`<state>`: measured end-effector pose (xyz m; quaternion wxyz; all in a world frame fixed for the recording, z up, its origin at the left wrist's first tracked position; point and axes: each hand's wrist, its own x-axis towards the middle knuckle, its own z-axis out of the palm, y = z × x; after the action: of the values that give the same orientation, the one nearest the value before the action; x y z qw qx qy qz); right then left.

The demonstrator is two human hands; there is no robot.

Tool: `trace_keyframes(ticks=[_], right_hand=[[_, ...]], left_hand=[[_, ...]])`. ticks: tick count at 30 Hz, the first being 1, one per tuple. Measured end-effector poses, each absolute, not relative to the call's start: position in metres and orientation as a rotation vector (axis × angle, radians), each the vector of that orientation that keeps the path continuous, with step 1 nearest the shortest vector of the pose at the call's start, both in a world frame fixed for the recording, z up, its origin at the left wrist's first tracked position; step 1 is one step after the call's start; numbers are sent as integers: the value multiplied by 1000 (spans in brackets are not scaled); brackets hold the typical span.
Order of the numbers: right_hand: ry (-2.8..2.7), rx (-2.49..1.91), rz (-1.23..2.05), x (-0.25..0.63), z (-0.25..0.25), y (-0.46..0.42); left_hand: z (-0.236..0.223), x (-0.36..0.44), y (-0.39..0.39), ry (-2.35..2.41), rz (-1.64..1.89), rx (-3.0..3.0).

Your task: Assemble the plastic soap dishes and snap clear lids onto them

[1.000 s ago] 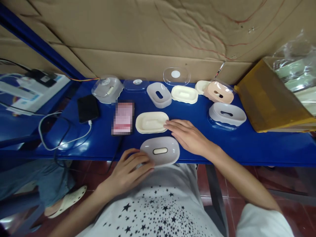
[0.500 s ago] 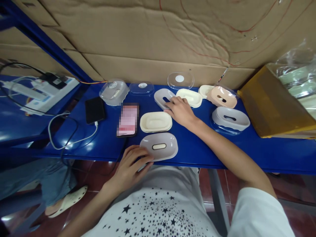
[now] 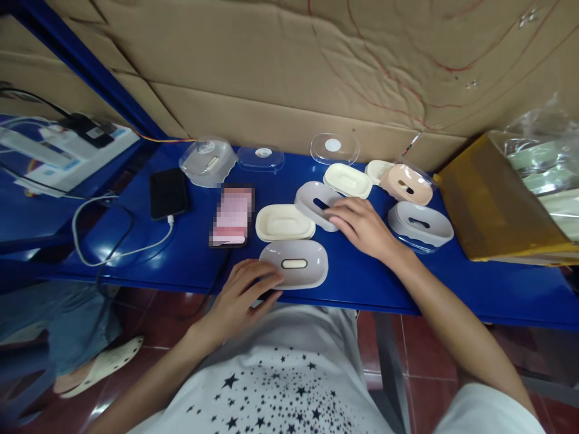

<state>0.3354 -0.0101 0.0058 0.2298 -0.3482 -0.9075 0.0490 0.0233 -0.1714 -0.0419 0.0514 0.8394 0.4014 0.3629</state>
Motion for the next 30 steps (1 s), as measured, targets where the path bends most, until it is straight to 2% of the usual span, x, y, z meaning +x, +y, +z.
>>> trace_keyframes(ticks=[7, 12, 18, 24, 30], right_hand=[[-2329, -1367, -245, 295, 23, 99], [-2272, -1471, -341, 292, 28, 119], [-2294, -1193, -352, 315, 38, 41], [-2440, -603, -303, 291, 27, -83], [-2719, -625, -179, 279, 23, -117]], left_hand=[[-42, 27, -170, 1233, 1125, 2630], [-40, 27, -169, 1202, 1134, 2629], [-46, 27, -173, 1317, 1230, 2524], [-51, 27, -173, 1353, 1230, 2332], [-49, 27, -172, 1320, 1133, 2294]])
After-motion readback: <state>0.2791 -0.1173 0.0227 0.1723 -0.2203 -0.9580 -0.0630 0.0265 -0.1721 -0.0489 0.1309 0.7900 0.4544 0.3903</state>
